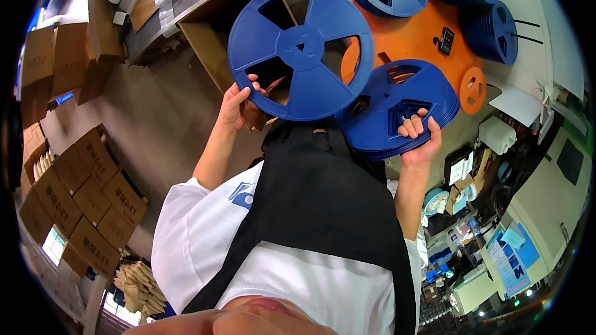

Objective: The person takes blue plastic reels from a stack, wipes the surface of each reel with a cloth by hand, and places them into a cardboard box.

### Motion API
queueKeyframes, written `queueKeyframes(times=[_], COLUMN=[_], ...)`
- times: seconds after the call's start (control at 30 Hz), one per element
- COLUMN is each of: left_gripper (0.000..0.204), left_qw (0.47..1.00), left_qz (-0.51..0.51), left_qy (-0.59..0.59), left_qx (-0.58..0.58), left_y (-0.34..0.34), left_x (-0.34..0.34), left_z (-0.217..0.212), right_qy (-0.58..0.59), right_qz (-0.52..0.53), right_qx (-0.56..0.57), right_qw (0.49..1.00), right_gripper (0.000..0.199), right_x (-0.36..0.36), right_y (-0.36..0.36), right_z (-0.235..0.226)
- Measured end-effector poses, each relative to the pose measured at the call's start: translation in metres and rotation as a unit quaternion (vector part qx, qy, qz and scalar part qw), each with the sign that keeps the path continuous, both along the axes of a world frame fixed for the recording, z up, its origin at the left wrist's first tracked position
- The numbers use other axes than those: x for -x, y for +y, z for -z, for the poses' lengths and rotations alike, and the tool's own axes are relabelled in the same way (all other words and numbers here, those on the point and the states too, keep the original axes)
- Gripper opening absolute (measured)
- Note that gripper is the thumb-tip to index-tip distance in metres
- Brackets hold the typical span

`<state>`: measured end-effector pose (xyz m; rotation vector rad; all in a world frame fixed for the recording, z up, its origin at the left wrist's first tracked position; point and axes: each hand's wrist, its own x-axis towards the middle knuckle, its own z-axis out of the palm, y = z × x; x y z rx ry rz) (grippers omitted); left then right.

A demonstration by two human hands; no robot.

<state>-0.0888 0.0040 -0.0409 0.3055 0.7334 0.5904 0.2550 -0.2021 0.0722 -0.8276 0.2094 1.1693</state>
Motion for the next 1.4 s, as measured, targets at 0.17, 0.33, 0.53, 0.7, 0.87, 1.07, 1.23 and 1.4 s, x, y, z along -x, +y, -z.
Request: queueKeyframes(times=[0.17, 0.33, 0.53, 0.7, 0.87, 1.07, 1.23, 1.4], left_gripper=[0.027, 0.026, 0.029, 0.030, 0.027, 0.032, 0.026, 0.027], left_qw=[0.967, 0.950, 0.968, 0.963, 0.925, 0.857, 0.901, 0.892], left_qz=[-0.001, -0.016, -0.018, -0.059, -0.075, -0.034, -0.087, -0.021], left_qy=[0.223, 0.289, 0.209, 0.213, 0.331, 0.487, 0.405, 0.438], left_qx=[-0.124, -0.121, -0.138, -0.152, -0.172, -0.162, -0.126, -0.112], left_y=[0.008, 0.021, 0.058, 0.085, 0.090, 0.101, 0.106, 0.097], left_x=[0.022, 0.020, 0.044, 0.092, 0.072, 0.027, -0.004, -0.041], left_z=[0.024, 0.043, 0.030, 0.037, 0.060, 0.143, 0.187, 0.185], right_qy=[-0.009, -0.015, -0.044, -0.036, -0.036, -0.029, -0.040, -0.034], right_qz=[0.011, 0.022, 0.037, 0.075, 0.095, 0.096, 0.078, 0.080], right_qx=[0.008, 0.012, 0.001, 0.013, 0.015, 0.028, 0.032, 0.032], right_qw=[1.000, 1.000, 0.998, 0.996, 0.995, 0.995, 0.996, 0.996], right_gripper=[0.020, 0.020, 0.022, 0.021, 0.021, 0.021, 0.021, 0.020], right_x=[0.003, 0.006, 0.009, 0.012, 0.013, 0.017, 0.017, 0.017], right_y=[-0.007, -0.012, -0.025, -0.030, -0.036, -0.031, -0.026, -0.023], right_z=[0.004, 0.005, 0.003, 0.005, 0.008, 0.003, 0.000, 0.000])
